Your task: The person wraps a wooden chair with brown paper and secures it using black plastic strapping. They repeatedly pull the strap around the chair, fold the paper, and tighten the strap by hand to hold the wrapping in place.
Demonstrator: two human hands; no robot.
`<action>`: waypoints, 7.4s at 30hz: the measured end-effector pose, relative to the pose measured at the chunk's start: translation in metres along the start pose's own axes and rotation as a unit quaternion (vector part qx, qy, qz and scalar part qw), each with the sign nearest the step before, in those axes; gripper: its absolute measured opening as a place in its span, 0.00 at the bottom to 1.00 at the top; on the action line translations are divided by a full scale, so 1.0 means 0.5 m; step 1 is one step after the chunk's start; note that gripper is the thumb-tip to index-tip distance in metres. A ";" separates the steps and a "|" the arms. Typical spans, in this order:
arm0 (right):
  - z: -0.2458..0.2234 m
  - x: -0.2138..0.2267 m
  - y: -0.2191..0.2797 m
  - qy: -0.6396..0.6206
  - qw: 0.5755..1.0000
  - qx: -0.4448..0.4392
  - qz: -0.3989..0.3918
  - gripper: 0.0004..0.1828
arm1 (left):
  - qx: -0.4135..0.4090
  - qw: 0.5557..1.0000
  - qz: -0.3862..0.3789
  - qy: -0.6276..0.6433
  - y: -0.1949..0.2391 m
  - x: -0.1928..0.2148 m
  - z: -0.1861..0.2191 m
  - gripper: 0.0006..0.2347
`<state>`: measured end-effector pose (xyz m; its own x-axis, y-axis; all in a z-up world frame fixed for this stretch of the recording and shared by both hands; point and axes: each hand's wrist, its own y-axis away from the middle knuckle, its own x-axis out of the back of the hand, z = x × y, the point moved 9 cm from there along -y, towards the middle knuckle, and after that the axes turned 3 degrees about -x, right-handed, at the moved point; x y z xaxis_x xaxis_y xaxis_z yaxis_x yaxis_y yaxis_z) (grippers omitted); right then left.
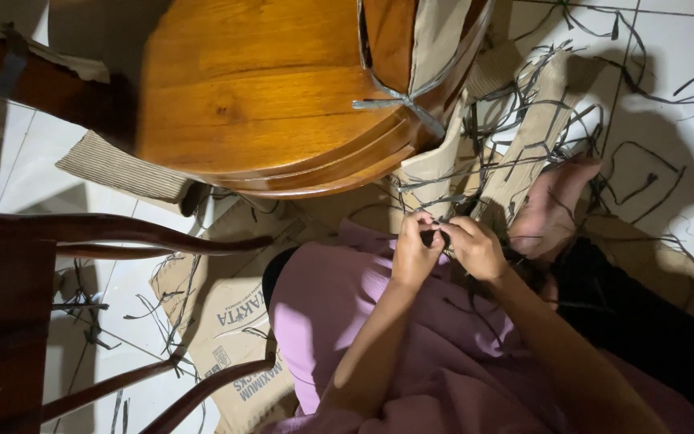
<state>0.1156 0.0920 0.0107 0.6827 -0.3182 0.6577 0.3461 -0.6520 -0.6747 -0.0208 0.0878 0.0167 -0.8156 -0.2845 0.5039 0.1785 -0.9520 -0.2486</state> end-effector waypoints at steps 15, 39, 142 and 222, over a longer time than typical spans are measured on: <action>0.013 0.010 -0.049 -0.225 0.945 -0.224 -0.074 0.07 | 0.222 0.940 0.011 0.257 0.029 -0.077 -0.190 0.24; 0.039 0.036 -0.051 -0.225 0.932 -0.283 0.000 0.10 | 0.387 0.823 0.043 0.413 0.079 -0.207 -0.373 0.13; -0.184 -0.278 -0.202 -0.172 0.931 -0.228 -0.229 0.19 | 0.046 0.913 0.402 0.045 -0.136 0.599 0.008 0.34; 0.269 -0.045 -0.344 -0.771 0.414 -0.457 0.163 0.16 | 0.047 0.961 0.251 -0.108 -0.115 0.386 -0.158 0.23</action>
<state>0.1274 0.3040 0.0669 0.4401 -0.1339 -0.8879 0.1671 -0.9593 0.2275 -0.2320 0.0964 0.0627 -0.4819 -0.7173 0.5033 0.5765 -0.6921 -0.4343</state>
